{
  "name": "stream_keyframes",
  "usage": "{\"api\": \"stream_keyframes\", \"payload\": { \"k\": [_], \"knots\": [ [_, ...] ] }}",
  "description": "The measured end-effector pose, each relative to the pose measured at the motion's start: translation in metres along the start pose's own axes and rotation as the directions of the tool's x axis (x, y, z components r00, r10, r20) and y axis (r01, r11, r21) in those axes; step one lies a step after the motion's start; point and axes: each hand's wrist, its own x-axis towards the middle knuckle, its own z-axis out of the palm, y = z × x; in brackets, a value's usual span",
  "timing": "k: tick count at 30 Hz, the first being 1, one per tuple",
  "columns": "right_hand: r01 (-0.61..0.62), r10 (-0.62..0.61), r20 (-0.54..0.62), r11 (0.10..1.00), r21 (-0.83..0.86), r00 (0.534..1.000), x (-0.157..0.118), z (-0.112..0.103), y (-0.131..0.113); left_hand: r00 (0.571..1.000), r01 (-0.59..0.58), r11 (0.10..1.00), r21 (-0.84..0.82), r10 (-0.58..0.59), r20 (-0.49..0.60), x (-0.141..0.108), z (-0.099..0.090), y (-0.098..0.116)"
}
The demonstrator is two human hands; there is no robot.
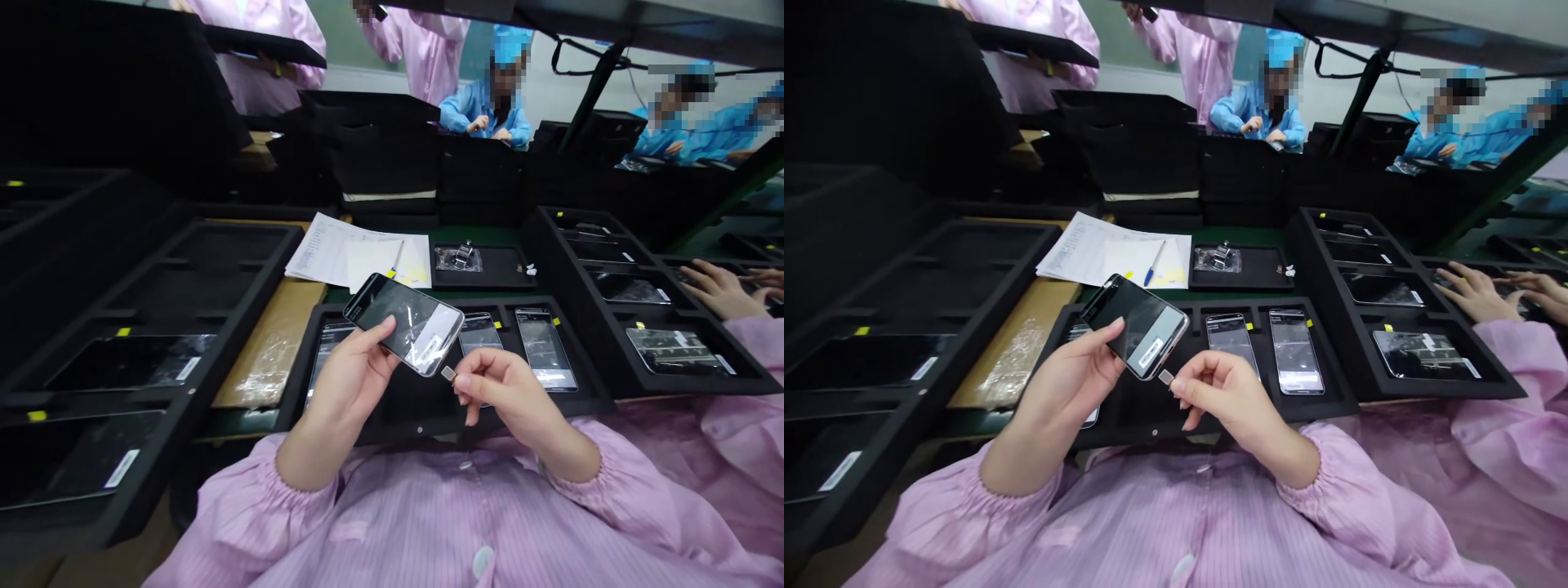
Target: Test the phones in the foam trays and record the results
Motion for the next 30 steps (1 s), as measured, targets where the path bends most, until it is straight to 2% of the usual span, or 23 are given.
{"api": "stream_keyframes", "payload": {
  "k": [5, 8, 10, 14, 17, 19, 22, 25, 27, 28, 29, 30],
  "knots": [
    [-0.023, 0.022, -0.022, 0.998, -0.054, 1.000, 0.002, -0.002, -0.001, 0.990, -0.113, 0.991, 0.071, 0.107, 0.092, 0.000, -0.005, -0.005],
    [-0.032, 0.030, -0.029, 0.995, -0.091, 0.999, 0.003, -0.003, 0.002, 0.955, -0.252, 0.963, 0.094, 0.232, 0.183, -0.001, -0.008, -0.010],
    [0.001, -0.008, -0.055, 0.993, -0.122, 0.998, 0.002, -0.002, 0.003, 0.925, -0.342, 0.934, 0.098, 0.317, 0.211, -0.005, -0.008, -0.012],
    [0.080, -0.112, -0.171, 0.980, -0.182, 0.979, 0.002, 0.000, 0.005, 0.868, -0.485, 0.866, 0.119, 0.461, 0.184, -0.017, -0.002, -0.017],
    [0.086, -0.118, -0.175, 0.980, -0.178, 0.977, 0.005, 0.001, 0.006, 0.819, -0.572, 0.809, 0.138, 0.555, 0.142, -0.025, 0.001, -0.020],
    [0.097, -0.116, -0.131, 0.985, -0.142, 0.985, 0.007, 0.002, 0.010, 0.826, -0.561, 0.815, 0.145, 0.541, 0.156, -0.028, 0.001, -0.021],
    [0.124, -0.133, -0.083, 0.987, -0.105, 0.988, 0.008, 0.004, 0.019, 0.874, -0.471, 0.872, 0.135, 0.441, 0.204, -0.030, 0.002, -0.022],
    [0.188, -0.205, -0.072, 0.963, -0.194, 0.976, 0.013, 0.000, 0.016, 0.887, -0.448, 0.886, 0.121, 0.422, 0.189, -0.025, 0.002, -0.017],
    [0.215, -0.213, 0.053, 0.882, -0.420, 0.976, 0.024, -0.014, -0.005, 0.893, -0.438, 0.888, 0.140, 0.411, 0.184, -0.016, 0.000, -0.010],
    [0.210, -0.178, 0.112, 0.786, -0.582, 0.978, 0.034, -0.025, -0.021, 0.904, -0.413, 0.894, 0.176, 0.379, 0.197, -0.009, -0.003, -0.005],
    [0.182, -0.056, 0.192, 0.647, -0.741, 0.980, 0.047, -0.039, -0.039, 0.919, -0.376, 0.897, 0.233, 0.331, 0.213, 0.000, -0.006, -0.001],
    [0.102, 0.002, 0.116, 0.467, -0.879, 0.993, 0.062, -0.055, -0.059, 0.936, -0.330, 0.892, 0.309, 0.266, 0.231, 0.009, -0.011, 0.003]
  ]
}}
